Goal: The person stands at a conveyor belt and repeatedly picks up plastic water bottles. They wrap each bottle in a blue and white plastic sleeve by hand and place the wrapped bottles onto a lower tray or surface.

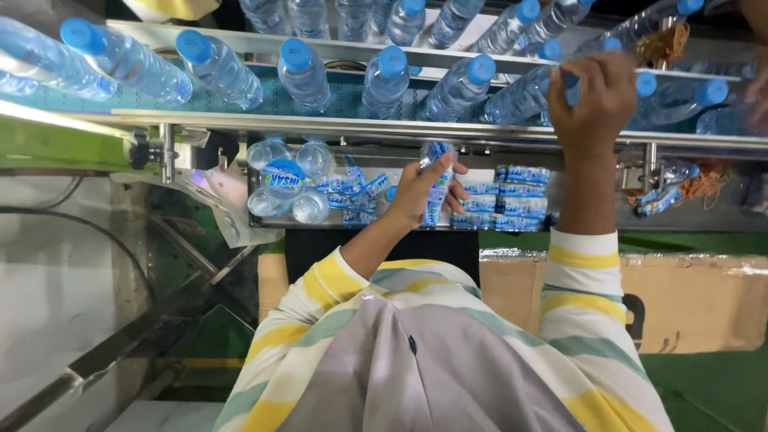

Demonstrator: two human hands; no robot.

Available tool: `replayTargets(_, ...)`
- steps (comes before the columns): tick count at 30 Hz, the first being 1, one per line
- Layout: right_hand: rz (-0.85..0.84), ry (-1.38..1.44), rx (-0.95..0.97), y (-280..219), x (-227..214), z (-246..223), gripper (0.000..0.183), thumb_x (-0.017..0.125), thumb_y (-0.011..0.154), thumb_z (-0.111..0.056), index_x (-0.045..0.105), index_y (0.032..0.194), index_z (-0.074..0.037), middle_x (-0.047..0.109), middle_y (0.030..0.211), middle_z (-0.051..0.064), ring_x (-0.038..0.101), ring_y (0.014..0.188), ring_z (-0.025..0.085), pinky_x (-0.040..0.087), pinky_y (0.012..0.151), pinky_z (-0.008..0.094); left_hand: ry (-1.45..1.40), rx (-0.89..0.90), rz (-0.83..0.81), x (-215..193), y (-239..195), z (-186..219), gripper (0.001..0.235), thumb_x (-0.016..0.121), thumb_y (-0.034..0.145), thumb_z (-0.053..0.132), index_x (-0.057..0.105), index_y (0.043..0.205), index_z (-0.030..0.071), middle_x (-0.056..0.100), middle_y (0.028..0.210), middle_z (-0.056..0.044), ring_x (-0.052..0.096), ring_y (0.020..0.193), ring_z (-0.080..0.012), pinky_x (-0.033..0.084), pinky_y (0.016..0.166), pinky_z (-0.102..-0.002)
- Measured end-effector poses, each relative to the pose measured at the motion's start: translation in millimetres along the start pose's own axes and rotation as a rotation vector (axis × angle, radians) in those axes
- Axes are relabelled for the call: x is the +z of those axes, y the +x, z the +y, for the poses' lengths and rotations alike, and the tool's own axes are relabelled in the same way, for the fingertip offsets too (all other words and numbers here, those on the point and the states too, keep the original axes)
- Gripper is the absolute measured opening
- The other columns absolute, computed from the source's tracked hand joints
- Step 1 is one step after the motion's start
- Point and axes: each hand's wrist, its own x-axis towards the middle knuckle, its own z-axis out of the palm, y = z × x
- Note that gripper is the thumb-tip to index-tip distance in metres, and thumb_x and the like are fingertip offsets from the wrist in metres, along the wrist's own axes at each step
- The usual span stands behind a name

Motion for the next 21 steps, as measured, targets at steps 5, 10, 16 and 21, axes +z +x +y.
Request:
replayTargets(5,0.102,0.319,0.189,-33,16,14,0.045,0.085,0.091,0.008,0.058,0.125,0.002,0.062,0.116,0.025,0.065,0.103,0.039,0.061,0.091,0.048,-0.167,0.002,-0.121,-7,8,-13,0.038,0.066,0.097,0.034,0.070,0.105,-0.002,0.072,0.072,-0.021,0.073,0.054,-0.0295,0.060,0.048,-0.033)
replayTargets(10,-0.084,0.357,0.526,-67,4,5,0.102,0.099,0.098,-0.024,0.019,0.161,-0.017,0.029,0.165,0.014,0.038,0.151,0.036,0.043,0.115,0.046,-0.183,0.041,-0.095,-10,29,-38,0.036,0.058,0.093,0.011,0.065,0.125,-0.004,0.074,0.095,-0.025,0.076,0.077,-0.0340,0.063,0.064,-0.038)
replayTargets(16,0.182,0.356,0.447,-59,-34,-70,0.068,0.072,0.100,-0.042,0.040,0.149,-0.008,0.045,0.151,0.015,0.051,0.141,0.035,0.048,0.118,0.052,0.099,0.076,0.105,13,25,-15,0.038,0.080,0.085,0.028,0.072,0.111,0.002,0.075,0.098,-0.011,0.071,0.088,-0.0200,0.060,0.073,-0.035)
replayTargets(21,-0.140,0.777,0.573,-65,-34,-118,0.022,0.086,0.088,-0.027,0.080,0.101,-0.010,0.074,0.103,0.010,0.072,0.101,0.036,0.053,0.094,0.045,0.135,0.211,0.204,-1,51,-53,0.031,0.095,0.078,0.032,0.077,0.084,0.007,0.074,0.075,-0.007,0.070,0.070,-0.0128,0.055,0.059,-0.030)
